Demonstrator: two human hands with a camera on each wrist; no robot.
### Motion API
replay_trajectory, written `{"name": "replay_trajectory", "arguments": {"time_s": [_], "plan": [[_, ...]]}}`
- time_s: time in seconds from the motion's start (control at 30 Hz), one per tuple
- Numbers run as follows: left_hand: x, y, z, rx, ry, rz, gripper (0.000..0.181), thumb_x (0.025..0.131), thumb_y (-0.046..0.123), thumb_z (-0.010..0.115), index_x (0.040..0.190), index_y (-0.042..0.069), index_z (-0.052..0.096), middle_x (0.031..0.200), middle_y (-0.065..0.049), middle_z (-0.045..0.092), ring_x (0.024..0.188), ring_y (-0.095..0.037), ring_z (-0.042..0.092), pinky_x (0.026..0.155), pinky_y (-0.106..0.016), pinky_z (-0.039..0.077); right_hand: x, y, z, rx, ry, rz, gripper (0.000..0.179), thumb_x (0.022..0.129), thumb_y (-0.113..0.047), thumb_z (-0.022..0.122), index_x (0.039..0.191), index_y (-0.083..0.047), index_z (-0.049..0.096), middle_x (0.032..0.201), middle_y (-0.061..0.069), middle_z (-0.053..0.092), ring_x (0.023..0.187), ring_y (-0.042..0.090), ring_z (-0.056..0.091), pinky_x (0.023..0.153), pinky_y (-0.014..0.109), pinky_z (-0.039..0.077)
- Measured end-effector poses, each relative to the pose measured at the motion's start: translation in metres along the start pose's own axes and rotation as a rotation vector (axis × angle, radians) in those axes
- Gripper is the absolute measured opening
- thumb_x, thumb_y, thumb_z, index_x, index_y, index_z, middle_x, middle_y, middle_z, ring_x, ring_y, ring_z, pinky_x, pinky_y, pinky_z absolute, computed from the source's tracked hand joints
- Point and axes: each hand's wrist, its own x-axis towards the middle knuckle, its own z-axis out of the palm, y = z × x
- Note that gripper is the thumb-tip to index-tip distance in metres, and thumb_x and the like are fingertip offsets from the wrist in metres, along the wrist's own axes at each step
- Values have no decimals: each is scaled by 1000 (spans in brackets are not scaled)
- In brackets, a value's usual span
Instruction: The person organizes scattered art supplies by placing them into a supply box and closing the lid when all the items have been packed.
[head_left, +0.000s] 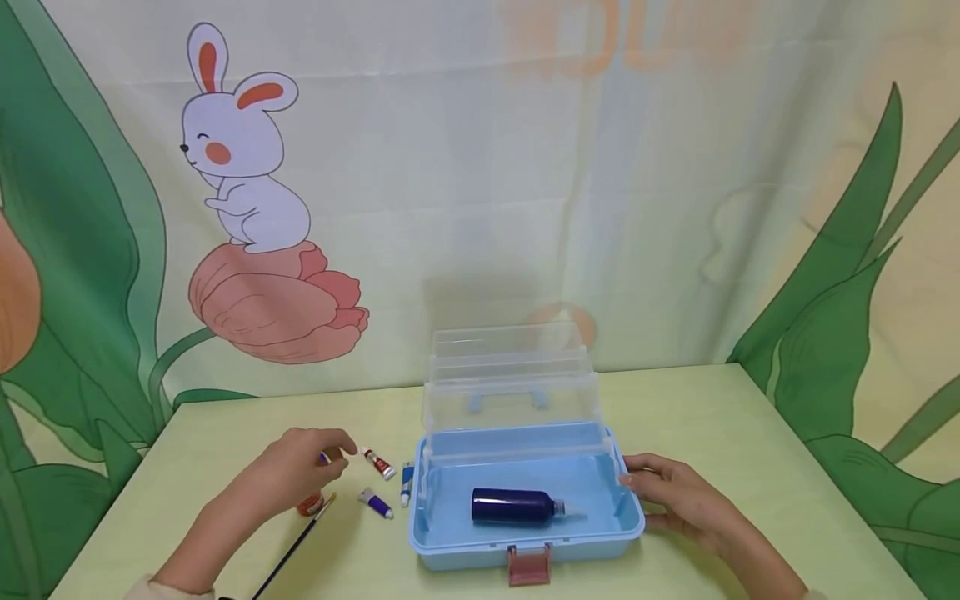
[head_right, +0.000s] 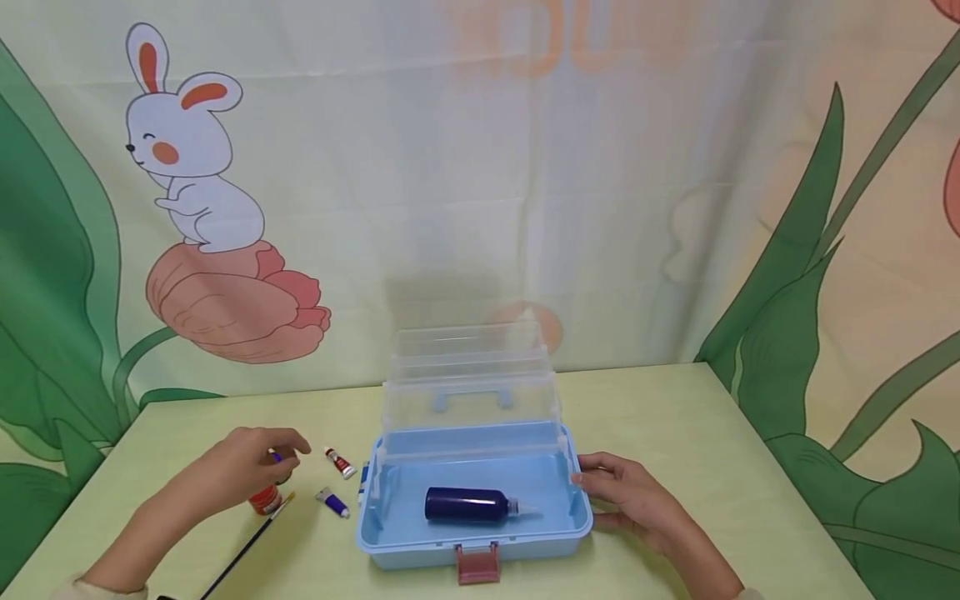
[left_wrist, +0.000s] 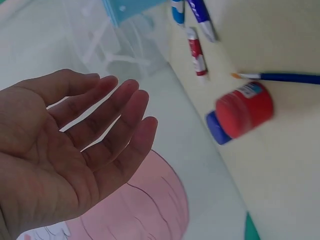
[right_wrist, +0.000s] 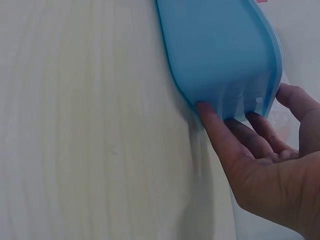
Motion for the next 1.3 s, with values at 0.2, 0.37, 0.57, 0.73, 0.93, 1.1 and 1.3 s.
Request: {"name": "replay_trajectory", "arguments": {"time_s": [0.2,0.37,0.57,0.73,0.93,1.1,1.3], "plan": [[-4,-22,0,-15,28,-59,17,95,7,68,112,6,71,97,-6,71,84,-20,64,76,-39,59,2,-1,0,7,10,-1,59,99,-29,67,144,3,47,137,16,58,118,25,63,89,47,58],[-3,-32,1,-11,50,-69,15,94,8,70,109,6,70,96,-6,70,84,-21,62,73,-36,59,3,-3,-1,11,31,-1,60,99,-29,68,144,4,46,137,17,57,116,25,64,89,47,58],[4,-45,6,18,30,-105,25,92,15,75,114,4,71,104,-5,69,92,-24,60,80,-42,58,4,-4,-2,9,55,-1,62,98,-30,69,145,4,46,139,18,57,116,25,64,88,47,58],[7,-51,13,56,40,-121,31,87,21,81,112,5,72,109,-10,67,96,-26,59,88,-50,56,6,-5,-1,13,54,-5,62,98,-30,69,145,3,46,140,18,57,116,25,64,88,48,58],[9,-53,22,62,56,-131,28,83,10,84,108,5,73,102,-8,65,88,-22,56,82,-42,58,6,-5,1,7,72,-4,62,97,-30,70,145,3,47,141,19,56,116,26,64,87,47,58],[7,-58,29,101,69,-146,27,80,12,87,103,8,73,97,-7,61,85,-23,55,82,-44,58,2,1,3,-5,84,14,62,98,-31,69,144,4,47,140,19,57,114,25,64,85,47,59],[13,-68,39,120,45,-178,27,80,9,86,102,4,71,95,-10,62,87,-24,59,82,-45,58,1,2,3,12,62,13,65,98,-31,69,146,6,44,136,16,60,114,26,65,86,48,59]]}}
